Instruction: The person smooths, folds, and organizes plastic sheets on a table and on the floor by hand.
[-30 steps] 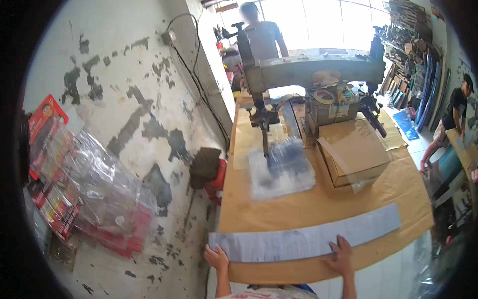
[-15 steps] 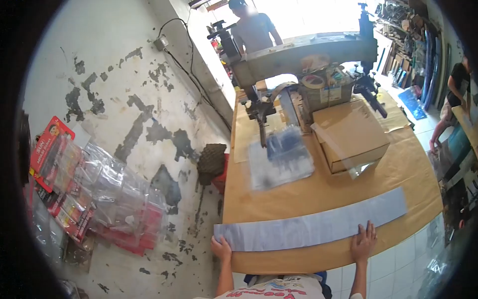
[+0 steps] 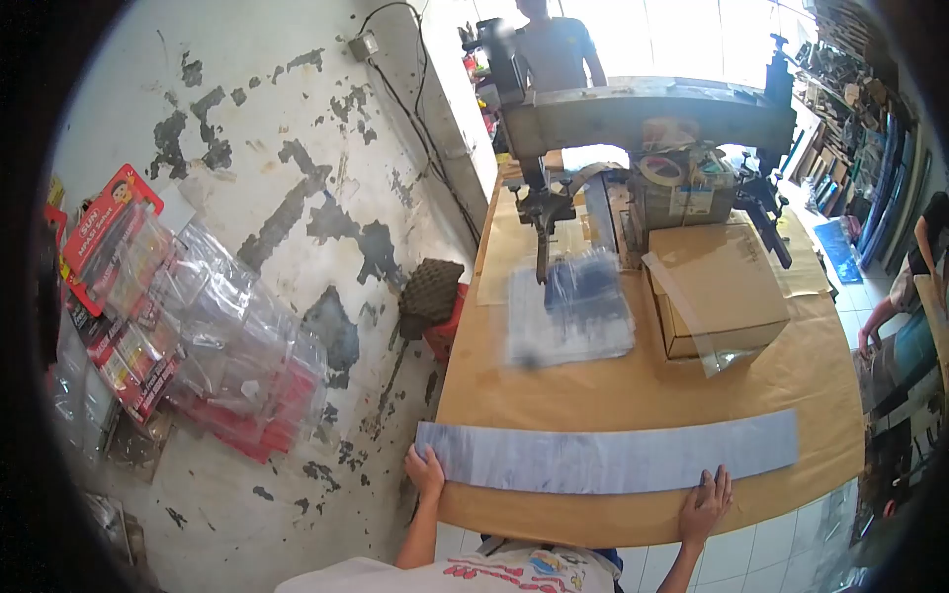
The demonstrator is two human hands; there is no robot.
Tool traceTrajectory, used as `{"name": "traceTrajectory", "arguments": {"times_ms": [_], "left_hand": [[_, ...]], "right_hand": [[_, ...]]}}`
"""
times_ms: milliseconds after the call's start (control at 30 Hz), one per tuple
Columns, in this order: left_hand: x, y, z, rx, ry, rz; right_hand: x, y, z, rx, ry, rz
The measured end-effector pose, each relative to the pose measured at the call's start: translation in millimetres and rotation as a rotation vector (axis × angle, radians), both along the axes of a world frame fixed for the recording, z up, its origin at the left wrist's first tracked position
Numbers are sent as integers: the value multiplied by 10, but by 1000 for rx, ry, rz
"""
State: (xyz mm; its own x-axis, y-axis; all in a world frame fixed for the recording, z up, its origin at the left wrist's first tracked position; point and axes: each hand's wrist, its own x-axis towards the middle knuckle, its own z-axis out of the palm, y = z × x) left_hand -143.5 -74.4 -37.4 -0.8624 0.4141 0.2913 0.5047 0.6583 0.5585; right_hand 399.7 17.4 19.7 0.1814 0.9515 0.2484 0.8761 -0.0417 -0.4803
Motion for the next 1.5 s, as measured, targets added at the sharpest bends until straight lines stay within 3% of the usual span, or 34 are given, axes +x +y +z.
{"name": "traceTrajectory", "arguments": {"times_ms": [1500], "left_hand": [[50,17,58,-3,-82,30]], "right_hand": [[-14,-17,81,111,33,-46]]}}
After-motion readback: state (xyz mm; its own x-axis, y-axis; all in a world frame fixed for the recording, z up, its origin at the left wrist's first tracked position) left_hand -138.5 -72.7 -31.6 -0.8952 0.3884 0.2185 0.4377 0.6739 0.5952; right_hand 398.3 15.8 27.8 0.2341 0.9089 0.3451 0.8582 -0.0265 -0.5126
